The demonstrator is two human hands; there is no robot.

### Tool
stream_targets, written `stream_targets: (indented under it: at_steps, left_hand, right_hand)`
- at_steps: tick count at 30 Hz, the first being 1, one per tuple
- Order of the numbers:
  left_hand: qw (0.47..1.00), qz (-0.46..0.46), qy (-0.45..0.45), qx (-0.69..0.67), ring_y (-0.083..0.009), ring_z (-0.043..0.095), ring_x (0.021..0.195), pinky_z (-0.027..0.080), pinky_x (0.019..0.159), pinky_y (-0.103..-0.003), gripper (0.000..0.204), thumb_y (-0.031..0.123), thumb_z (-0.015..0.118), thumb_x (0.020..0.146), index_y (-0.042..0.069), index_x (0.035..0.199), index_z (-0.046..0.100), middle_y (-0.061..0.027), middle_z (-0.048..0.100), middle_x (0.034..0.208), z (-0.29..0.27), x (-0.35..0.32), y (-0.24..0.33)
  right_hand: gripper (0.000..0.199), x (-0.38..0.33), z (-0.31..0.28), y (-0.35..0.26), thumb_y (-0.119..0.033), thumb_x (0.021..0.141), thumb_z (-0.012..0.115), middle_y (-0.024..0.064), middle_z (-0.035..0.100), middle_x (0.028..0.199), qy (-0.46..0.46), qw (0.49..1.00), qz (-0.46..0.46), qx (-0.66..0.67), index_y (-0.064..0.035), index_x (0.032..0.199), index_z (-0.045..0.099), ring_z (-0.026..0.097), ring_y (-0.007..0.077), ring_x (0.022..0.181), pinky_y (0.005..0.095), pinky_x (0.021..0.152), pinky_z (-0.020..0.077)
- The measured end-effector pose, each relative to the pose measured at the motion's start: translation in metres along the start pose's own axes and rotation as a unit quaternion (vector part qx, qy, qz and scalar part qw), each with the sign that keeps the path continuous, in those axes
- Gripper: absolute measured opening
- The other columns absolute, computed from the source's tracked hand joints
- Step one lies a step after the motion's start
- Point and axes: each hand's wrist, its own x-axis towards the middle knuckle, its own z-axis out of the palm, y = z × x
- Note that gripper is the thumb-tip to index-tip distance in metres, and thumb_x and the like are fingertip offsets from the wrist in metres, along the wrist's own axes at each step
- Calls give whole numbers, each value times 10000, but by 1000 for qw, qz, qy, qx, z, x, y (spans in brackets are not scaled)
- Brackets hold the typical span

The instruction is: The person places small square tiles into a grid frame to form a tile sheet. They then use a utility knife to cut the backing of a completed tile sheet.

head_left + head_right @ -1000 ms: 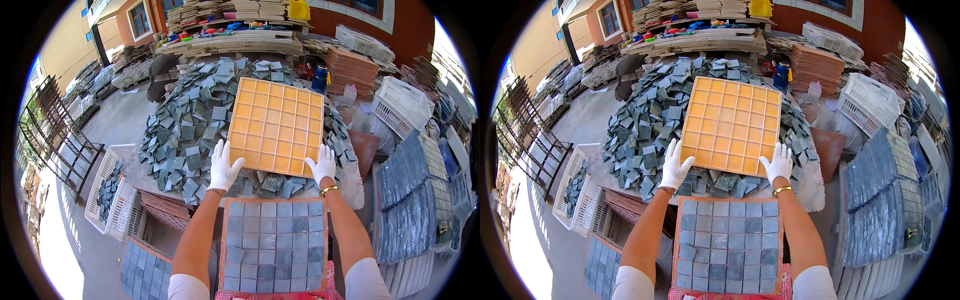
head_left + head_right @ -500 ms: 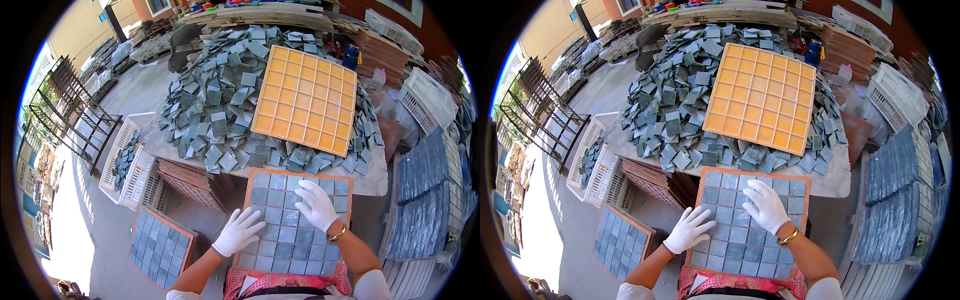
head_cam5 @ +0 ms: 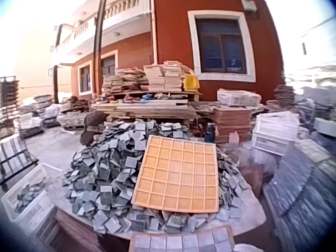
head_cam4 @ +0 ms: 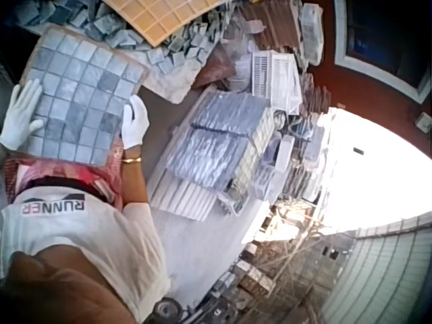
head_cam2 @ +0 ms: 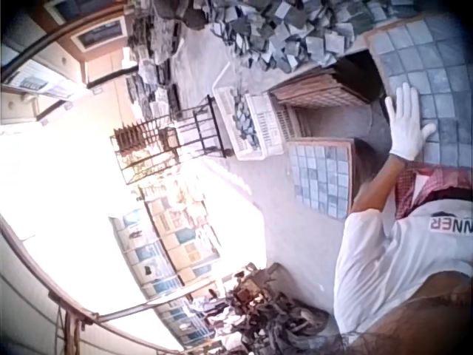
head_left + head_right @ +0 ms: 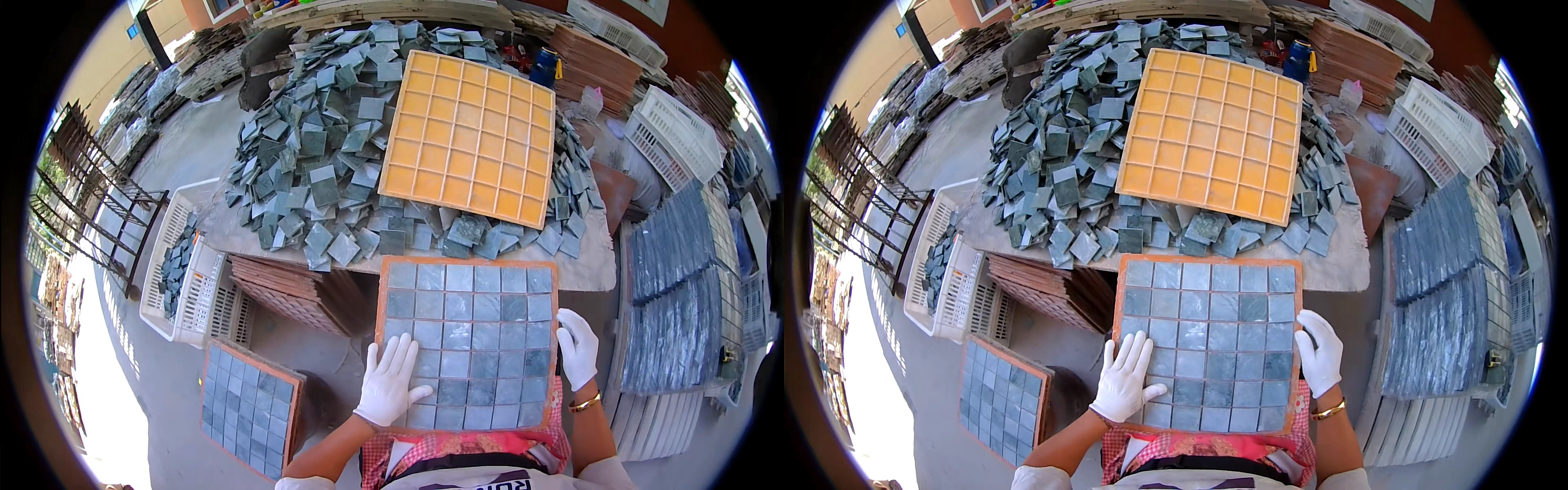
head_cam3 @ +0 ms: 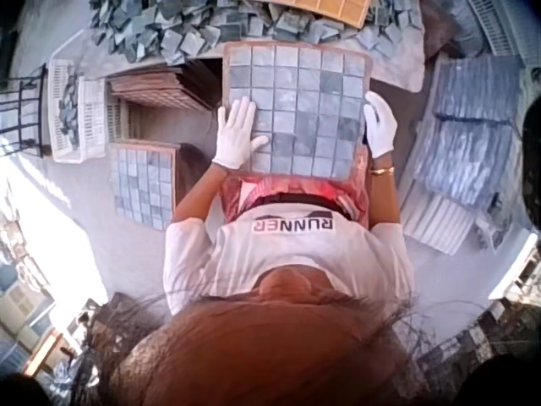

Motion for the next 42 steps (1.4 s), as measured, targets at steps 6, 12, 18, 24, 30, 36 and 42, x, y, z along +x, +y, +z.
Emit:
stream_targets:
  at_steps: [6, 12, 18, 24, 30, 36, 42]
  left_hand:
    - [999, 31, 35, -16, -344, 332, 1346, 186, 1087, -566, 892, 610, 557, 786, -33, 1378, 377, -204, 378, 1439, -1, 31, 48]
    - [998, -15, 59, -21, -323, 349, 1336, 197, 1090, -543, 773, 511, 594, 817, 25, 1384, 396, -177, 399, 1428, 15, 67, 51]
    - [993, -69, 92, 2, -355, 355, 1330, 191, 1109, -516, 709, 401, 602, 843, -22, 1375, 400, -203, 390, 1437, 13, 51, 6]
    - [996, -86, 13, 19, -378, 286, 1375, 160, 1127, -521, 779, 426, 606, 841, -33, 1411, 336, -221, 327, 1473, 9, 9, 6]
    - [995, -96, -26, 14, -367, 298, 1373, 177, 1118, -530, 767, 415, 626, 829, -18, 1403, 359, -216, 341, 1467, -1, -20, 20]
    - [994, -96, -49, 20, -400, 306, 1355, 177, 1105, -559, 804, 457, 621, 810, -40, 1387, 361, -244, 355, 1444, 2, -54, 35]
    - [996, -84, -26, 33, -444, 286, 1349, 149, 1106, -574, 880, 529, 590, 810, -82, 1385, 323, -291, 337, 1430, 10, -52, 45]
  right_hand:
    - [241, 12, 23, -30, -72, 819, 647, 141, 656, 1084, 2, 998, -55, 22, -31, 1056, 638, 641, 286, 993, 335, 861, 500]
    - [246, 26, 18, -64, -79, 795, 663, 116, 651, 1084, -20, 991, -133, -25, -61, 1040, 650, 635, 295, 960, 348, 821, 514]
    - [227, 1, -7, -18, -102, 808, 660, 119, 655, 1081, 2, 996, -71, -49, -56, 1030, 651, 632, 297, 983, 355, 854, 506]
    - [206, -23, -15, -11, -127, 814, 662, 118, 665, 1055, 4, 999, -36, -40, -58, 1009, 656, 644, 303, 947, 354, 826, 519]
    - [573, -34, 31, -30, -309, 817, 656, 207, 426, 1357, -236, 940, -215, -122, 0, 1264, 476, 393, 356, 1273, 463, 1070, 310]
    - [851, -72, 63, -56, -554, 772, 606, 230, 364, 1427, -303, 886, -271, -225, 8, 1376, 399, 311, 355, 1342, 455, 1122, 215]
    - [811, -70, 82, -75, -549, 784, 603, 221, 364, 1428, -287, 896, -264, -211, -17, 1368, 419, 304, 347, 1347, 480, 1115, 224]
